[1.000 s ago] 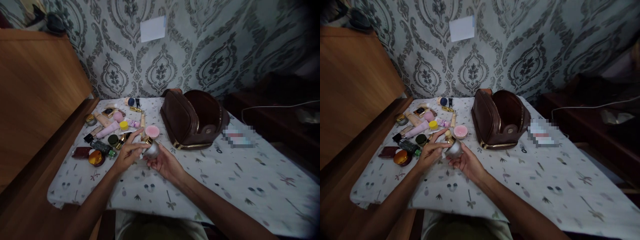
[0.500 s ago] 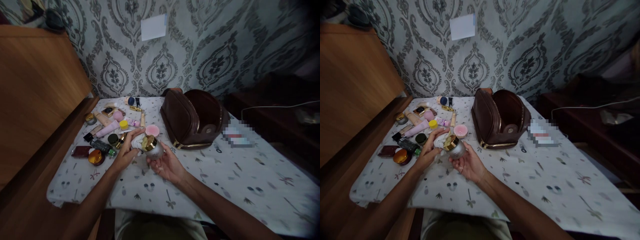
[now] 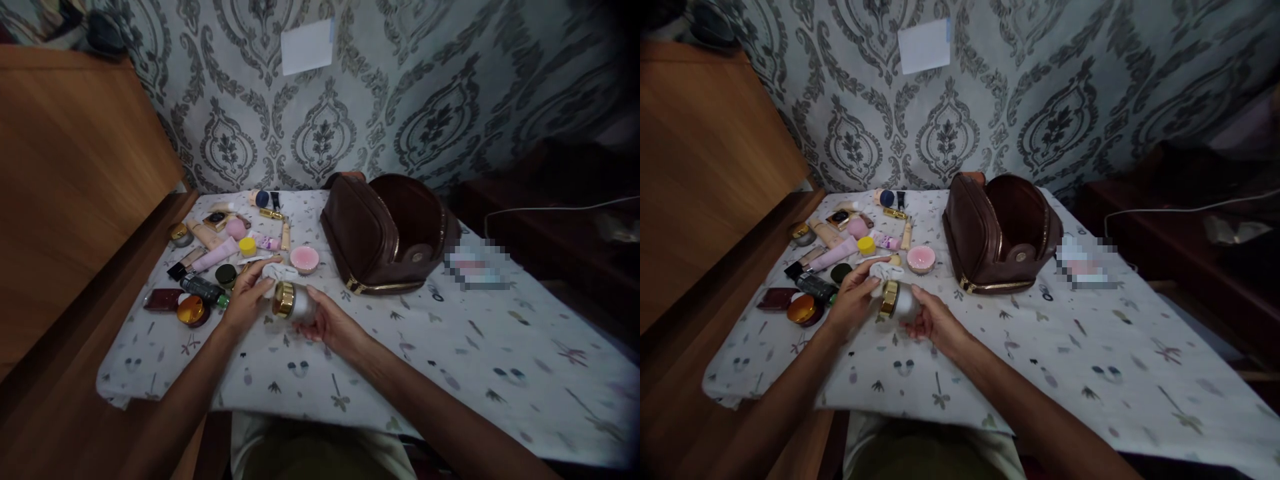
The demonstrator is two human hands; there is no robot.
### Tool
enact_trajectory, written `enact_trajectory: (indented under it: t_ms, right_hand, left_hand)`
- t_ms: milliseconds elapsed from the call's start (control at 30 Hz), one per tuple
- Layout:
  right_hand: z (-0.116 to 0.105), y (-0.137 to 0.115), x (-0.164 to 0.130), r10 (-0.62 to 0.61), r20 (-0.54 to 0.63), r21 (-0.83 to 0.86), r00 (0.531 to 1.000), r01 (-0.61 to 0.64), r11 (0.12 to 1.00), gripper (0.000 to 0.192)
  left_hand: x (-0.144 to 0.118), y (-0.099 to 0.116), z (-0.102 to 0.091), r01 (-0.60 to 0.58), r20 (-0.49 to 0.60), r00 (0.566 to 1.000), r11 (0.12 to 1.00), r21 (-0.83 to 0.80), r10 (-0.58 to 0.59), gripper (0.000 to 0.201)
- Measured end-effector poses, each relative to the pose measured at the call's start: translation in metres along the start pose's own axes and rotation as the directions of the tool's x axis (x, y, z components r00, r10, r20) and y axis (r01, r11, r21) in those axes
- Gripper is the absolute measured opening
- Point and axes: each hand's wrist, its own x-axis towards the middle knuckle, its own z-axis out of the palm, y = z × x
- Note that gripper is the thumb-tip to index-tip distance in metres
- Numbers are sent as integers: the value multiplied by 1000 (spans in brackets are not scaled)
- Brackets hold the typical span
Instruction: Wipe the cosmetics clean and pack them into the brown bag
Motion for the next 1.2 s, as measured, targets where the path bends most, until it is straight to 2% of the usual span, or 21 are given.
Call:
enact_trajectory:
  t_ms: [100, 167, 233, 367, 533, 633, 733, 900, 1033, 1200]
  right_hand:
    - [1, 2, 0, -76, -30, -69, 997, 73, 995, 41]
    - [2, 3, 1, -105, -52, -79, 993, 101, 992, 41]
    - [1, 4, 1, -112, -79, -58, 991, 108, 992, 41]
    - [0, 4, 4, -77, -102, 78, 992, 85, 993, 33]
    - [1, -2, 5, -9, -144, 280, 990, 49, 959, 29]
    - [-1, -7, 5, 10, -91, 409, 996, 28, 912, 32]
    - [-8, -8, 6, 38, 31, 501, 999, -48, 864, 37]
    - [-17, -9, 6, 41, 161, 522, 986, -121, 845, 44]
    - [-18, -11, 5, 36, 192, 549, 981, -138, 824, 48]
    - [-19, -12, 6, 17, 181, 512, 983, -109, 852, 47]
  left_hand:
    - [-1, 3, -2, -9, 37, 999, 1000, -18, 10, 36]
    - [-2, 8, -3, -89, 113, 990, 996, 16, 86, 34]
    - [-4, 15, -2, -197, 205, 961, 979, 49, 184, 30]
    - [-6, 25, 3, -302, 309, 915, 948, 104, 258, 19]
    - [-7, 26, 5, -428, 325, 878, 881, 200, 353, 15]
    - [-7, 25, 6, -462, 318, 868, 855, 233, 382, 18]
    - [-7, 24, 7, -476, 308, 862, 851, 221, 402, 20]
    - [-6, 23, 7, -456, 272, 873, 875, 164, 404, 22]
    - [-6, 21, 6, -357, 241, 918, 922, 151, 316, 20]
    - [-6, 16, 9, -225, 105, 972, 962, 153, 210, 11]
